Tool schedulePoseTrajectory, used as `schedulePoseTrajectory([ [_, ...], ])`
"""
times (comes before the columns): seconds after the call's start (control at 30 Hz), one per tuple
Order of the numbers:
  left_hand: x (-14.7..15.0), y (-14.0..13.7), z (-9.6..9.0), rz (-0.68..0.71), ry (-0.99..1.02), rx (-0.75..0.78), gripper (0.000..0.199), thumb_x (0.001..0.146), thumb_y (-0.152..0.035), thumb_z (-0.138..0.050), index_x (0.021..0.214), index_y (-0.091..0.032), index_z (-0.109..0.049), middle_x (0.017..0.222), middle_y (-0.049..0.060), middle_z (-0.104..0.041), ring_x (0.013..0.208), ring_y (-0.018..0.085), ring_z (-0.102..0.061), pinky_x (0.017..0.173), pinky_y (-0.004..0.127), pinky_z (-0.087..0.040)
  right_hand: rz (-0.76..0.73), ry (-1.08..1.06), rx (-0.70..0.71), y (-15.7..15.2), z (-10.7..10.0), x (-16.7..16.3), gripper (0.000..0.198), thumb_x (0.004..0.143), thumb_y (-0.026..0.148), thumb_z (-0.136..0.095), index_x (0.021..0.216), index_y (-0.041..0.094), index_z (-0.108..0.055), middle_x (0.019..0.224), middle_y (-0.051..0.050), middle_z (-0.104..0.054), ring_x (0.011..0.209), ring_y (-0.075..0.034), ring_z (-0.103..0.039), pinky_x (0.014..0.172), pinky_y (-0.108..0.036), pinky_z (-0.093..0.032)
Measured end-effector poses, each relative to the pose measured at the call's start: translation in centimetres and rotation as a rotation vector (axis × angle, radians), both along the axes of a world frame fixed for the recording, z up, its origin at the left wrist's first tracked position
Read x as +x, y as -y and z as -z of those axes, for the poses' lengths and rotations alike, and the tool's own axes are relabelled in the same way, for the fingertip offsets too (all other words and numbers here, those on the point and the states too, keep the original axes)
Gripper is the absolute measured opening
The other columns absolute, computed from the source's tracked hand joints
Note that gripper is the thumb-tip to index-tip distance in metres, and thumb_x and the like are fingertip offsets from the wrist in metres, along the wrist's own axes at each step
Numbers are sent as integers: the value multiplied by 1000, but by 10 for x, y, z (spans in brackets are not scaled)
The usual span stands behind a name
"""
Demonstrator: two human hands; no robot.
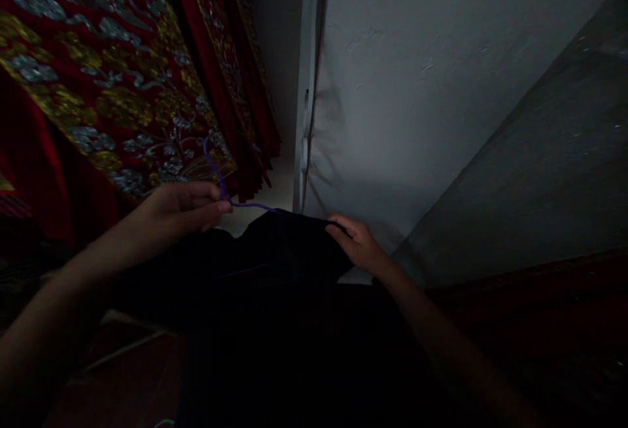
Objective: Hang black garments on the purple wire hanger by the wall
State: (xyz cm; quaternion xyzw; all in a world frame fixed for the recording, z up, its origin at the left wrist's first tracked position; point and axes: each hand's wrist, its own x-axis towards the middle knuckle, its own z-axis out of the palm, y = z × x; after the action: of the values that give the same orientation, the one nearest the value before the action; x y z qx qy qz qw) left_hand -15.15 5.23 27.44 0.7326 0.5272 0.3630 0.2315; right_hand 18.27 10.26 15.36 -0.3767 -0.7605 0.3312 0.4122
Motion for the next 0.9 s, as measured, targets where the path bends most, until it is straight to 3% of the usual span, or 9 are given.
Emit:
schedulePoseTrajectory([
  [0.1,0,-20,8,-111,-5,461,26,88,-40,-70,104,-20,-69,94,5,-74,83,20,-70,74,33,-57,97,-211,-5,-16,-13,3,36,91,55,-60,81,21,-66,72,1,-61,67,-15,-57,61,-26,-45],
  [0.17,5,-26,16,-224,-82,804,24,91,-31,-67,112,-18,-67,110,8,-72,104,24,-67,94,41,-53,203,-336,41,-31,-30,8,37,86,57,-66,79,21,-67,69,2,-59,64,-14,-55,59,-24,-43],
  [0.27,20,-24,34,-164,-186,1045,10,94,-21,-61,102,-18,-67,97,6,-71,94,23,-66,89,40,-51,349,-481,151,-52,-59,20,38,79,59,-73,77,21,-67,70,2,-60,68,-15,-56,63,-25,-45],
  [0.33,33,-23,52,-4,-270,927,16,95,-19,-57,109,-20,-66,90,4,-70,85,20,-66,81,35,-51,434,-554,220,-59,-73,29,39,77,59,-75,78,21,-67,74,2,-61,73,-16,-59,68,-26,-48],
  [0.4,46,-26,73,122,-336,657,36,98,-21,-54,134,-23,-57,93,3,-71,83,20,-68,78,33,-53,503,-619,244,-57,-76,39,39,76,60,-76,79,22,-66,74,2,-61,75,-16,-60,69,-28,-49],
  [0.53,67,-37,118,184,-390,267,59,99,-25,-52,156,-29,-34,113,6,-72,94,22,-72,82,34,-55,580,-671,152,-35,-61,56,42,74,61,-78,81,22,-64,73,2,-59,71,-17,-59,65,-29,-48],
  [0.63,79,-36,152,93,-446,187,41,98,-31,-56,139,-26,-55,104,9,-74,89,25,-73,78,35,-56,591,-598,96,-22,-45,62,41,80,60,-73,78,22,-59,70,3,-54,65,-15,-53,61,-28,-45],
  [0.73,89,-22,185,5,-356,178,24,97,-38,-60,114,-23,-67,88,7,-71,77,24,-71,68,32,-55,636,-421,206,-23,-35,64,39,91,56,-62,74,22,-55,68,3,-51,64,-15,-51,64,-29,-45],
  [0.9,103,9,219,-44,64,301,8,97,-30,-62,98,-22,-63,90,4,-69,84,19,-71,76,29,-56,829,-198,523,-16,-5,50,29,94,41,-59,114,20,-67,119,-10,-67,115,-24,-60,101,-41,-46],
])
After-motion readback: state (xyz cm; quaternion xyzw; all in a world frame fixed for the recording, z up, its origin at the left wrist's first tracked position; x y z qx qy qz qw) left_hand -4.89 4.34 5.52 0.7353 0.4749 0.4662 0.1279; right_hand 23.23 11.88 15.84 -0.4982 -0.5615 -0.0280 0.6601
